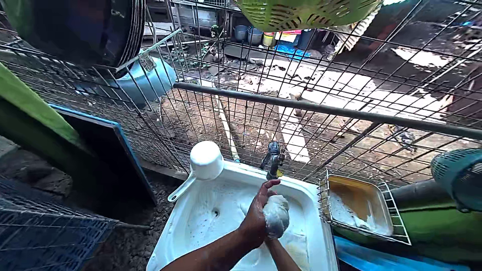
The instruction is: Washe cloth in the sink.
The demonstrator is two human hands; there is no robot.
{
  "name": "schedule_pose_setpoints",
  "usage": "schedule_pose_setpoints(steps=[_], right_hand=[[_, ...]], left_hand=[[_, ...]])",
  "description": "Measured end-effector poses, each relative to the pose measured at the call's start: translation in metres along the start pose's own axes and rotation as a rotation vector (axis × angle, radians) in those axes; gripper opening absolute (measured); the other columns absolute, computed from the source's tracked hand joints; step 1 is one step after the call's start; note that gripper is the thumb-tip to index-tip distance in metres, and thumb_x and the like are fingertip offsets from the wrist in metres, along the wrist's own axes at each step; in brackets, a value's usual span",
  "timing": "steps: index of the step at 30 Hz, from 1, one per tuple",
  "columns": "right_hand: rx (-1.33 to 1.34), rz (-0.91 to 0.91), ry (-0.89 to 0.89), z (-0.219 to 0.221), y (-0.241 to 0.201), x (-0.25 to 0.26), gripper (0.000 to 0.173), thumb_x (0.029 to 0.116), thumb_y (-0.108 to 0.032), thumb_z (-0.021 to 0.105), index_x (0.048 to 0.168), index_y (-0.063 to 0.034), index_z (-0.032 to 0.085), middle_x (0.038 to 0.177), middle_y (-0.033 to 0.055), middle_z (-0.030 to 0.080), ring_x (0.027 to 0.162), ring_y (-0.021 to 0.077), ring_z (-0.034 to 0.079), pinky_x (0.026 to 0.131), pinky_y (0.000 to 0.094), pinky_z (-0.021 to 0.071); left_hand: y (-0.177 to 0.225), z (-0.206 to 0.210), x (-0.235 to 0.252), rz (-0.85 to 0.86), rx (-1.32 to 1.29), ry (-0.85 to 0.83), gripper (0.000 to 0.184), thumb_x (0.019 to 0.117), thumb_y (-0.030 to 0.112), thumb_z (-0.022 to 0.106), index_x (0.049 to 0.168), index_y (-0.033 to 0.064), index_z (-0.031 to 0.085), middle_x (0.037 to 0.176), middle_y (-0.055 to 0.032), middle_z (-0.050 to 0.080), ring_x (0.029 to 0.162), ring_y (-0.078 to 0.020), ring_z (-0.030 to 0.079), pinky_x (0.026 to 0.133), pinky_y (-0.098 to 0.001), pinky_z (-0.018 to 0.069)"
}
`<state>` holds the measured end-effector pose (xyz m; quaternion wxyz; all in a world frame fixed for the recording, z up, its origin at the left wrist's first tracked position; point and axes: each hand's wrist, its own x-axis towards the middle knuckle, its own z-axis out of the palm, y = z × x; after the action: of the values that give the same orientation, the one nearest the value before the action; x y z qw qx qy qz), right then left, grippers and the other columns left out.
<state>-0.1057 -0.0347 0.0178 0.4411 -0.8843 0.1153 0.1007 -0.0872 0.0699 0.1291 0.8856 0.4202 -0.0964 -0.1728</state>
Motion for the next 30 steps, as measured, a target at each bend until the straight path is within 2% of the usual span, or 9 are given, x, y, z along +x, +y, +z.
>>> schedule_pose_setpoints(steps=[3, 6, 10, 16, 20, 22, 25, 28, 30], right_hand=[[0.564, -0.161, 0.417, 0.068, 0.059, 0.044, 0.058, 0.0936, -0.010, 0.052, 0.144, 0.0190, 0.043, 0.151, 0.0338, 0.045, 0.146, 0.0386, 0.041, 0.122, 0.0512, 0.0285], [1.039, 0.061, 0.370, 0.057, 0.037, 0.039, 0.042, 0.1001, 0.007, 0.043, 0.141, 0.0156, 0.038, 0.128, 0.0234, 0.055, 0.116, 0.0138, 0.056, 0.101, 0.0262, 0.0470], [1.480, 0.174, 0.334, 0.027, -0.011, 0.036, 0.022, 0.1077, -0.004, 0.029, 0.122, -0.0047, 0.046, 0.093, 0.0051, 0.062, 0.080, 0.0114, 0.065, 0.071, 0.0304, 0.0568], [1.770, 0.397, 0.433, -0.002, -0.064, 0.052, 0.035, 0.1120, -0.034, 0.027, 0.130, -0.0109, 0.044, 0.109, 0.0091, 0.056, 0.099, 0.0210, 0.059, 0.084, 0.0426, 0.0530], [1.916, 0.320, 0.437, -0.014, -0.047, 0.052, 0.039, 0.1113, -0.040, 0.025, 0.130, -0.0128, 0.046, 0.113, 0.0089, 0.058, 0.105, 0.0227, 0.061, 0.089, 0.0456, 0.0538], [1.890, 0.240, 0.405, -0.010, -0.016, 0.045, 0.036, 0.1113, -0.035, 0.027, 0.125, -0.0128, 0.051, 0.107, 0.0084, 0.066, 0.101, 0.0228, 0.068, 0.087, 0.0449, 0.0578], [1.484, 0.129, 0.355, 0.014, 0.059, 0.015, 0.034, 0.1073, -0.014, 0.030, 0.137, -0.0039, 0.042, 0.115, 0.0120, 0.065, 0.100, 0.0211, 0.069, 0.084, 0.0412, 0.0608], [0.802, 0.175, 0.199, 0.031, 0.114, -0.011, 0.045, 0.0973, 0.003, 0.051, 0.139, 0.0159, 0.040, 0.119, 0.0235, 0.061, 0.095, 0.0204, 0.069, 0.081, 0.0367, 0.0605], [0.671, 0.280, 0.042, 0.036, 0.116, -0.012, 0.067, 0.0900, 0.002, 0.073, 0.147, 0.0139, 0.040, 0.127, 0.0325, 0.063, 0.099, 0.0330, 0.072, 0.084, 0.0457, 0.0603]], left_hand=[[0.016, -0.027, -0.001, 0.110, -0.049, 0.007, 0.046, 0.0998, 0.017, 0.052, 0.142, 0.0092, 0.038, 0.102, 0.0096, 0.070, 0.092, -0.0045, 0.069, 0.086, -0.0284, 0.0584], [0.015, -0.093, 0.012, 0.239, -0.168, 0.213, 0.050, 0.1034, 0.021, 0.049, 0.150, 0.0095, 0.035, 0.115, 0.0012, 0.072, 0.105, -0.0104, 0.070, 0.092, -0.0327, 0.0584], [-0.045, -0.178, 0.035, -0.008, -0.284, 0.537, 0.035, 0.1102, 0.022, 0.034, 0.138, 0.0089, 0.052, 0.104, -0.0066, 0.073, 0.090, -0.0165, 0.072, 0.078, -0.0357, 0.0605], [-0.148, -0.157, 0.035, -0.189, -0.517, 0.428, 0.056, 0.1073, 0.043, 0.018, 0.098, 0.0136, 0.064, 0.084, -0.0061, 0.074, 0.077, -0.0198, 0.072, 0.067, -0.0385, 0.0602], [-0.153, -0.137, 0.039, -0.296, -0.738, 0.300, 0.093, 0.0744, 0.087, 0.055, 0.130, 0.0125, 0.059, 0.116, -0.0144, 0.072, 0.106, -0.0330, 0.070, 0.082, -0.0527, 0.0588], [-0.128, -0.122, 0.060, -0.283, -0.666, 0.409, 0.102, 0.0795, 0.093, 0.038, 0.140, 0.0121, 0.050, 0.121, -0.0165, 0.069, 0.108, -0.0330, 0.068, 0.085, -0.0531, 0.0588], [-0.092, -0.103, 0.094, -0.306, -0.396, 0.526, 0.052, 0.1094, 0.052, 0.028, 0.119, 0.0104, 0.059, 0.093, -0.0085, 0.071, 0.083, -0.0196, 0.071, 0.071, -0.0403, 0.0606], [-0.077, -0.088, 0.106, -0.322, -0.114, 0.368, 0.023, 0.1096, 0.018, 0.039, 0.108, 0.0075, 0.059, 0.082, -0.0025, 0.068, 0.073, -0.0088, 0.067, 0.067, -0.0266, 0.0575], [-0.072, -0.088, 0.094, -0.320, 0.177, 0.139, 0.030, 0.1106, 0.018, 0.036, 0.127, 0.0029, 0.056, 0.102, -0.0042, 0.066, 0.091, -0.0063, 0.063, 0.083, -0.0253, 0.0539]])
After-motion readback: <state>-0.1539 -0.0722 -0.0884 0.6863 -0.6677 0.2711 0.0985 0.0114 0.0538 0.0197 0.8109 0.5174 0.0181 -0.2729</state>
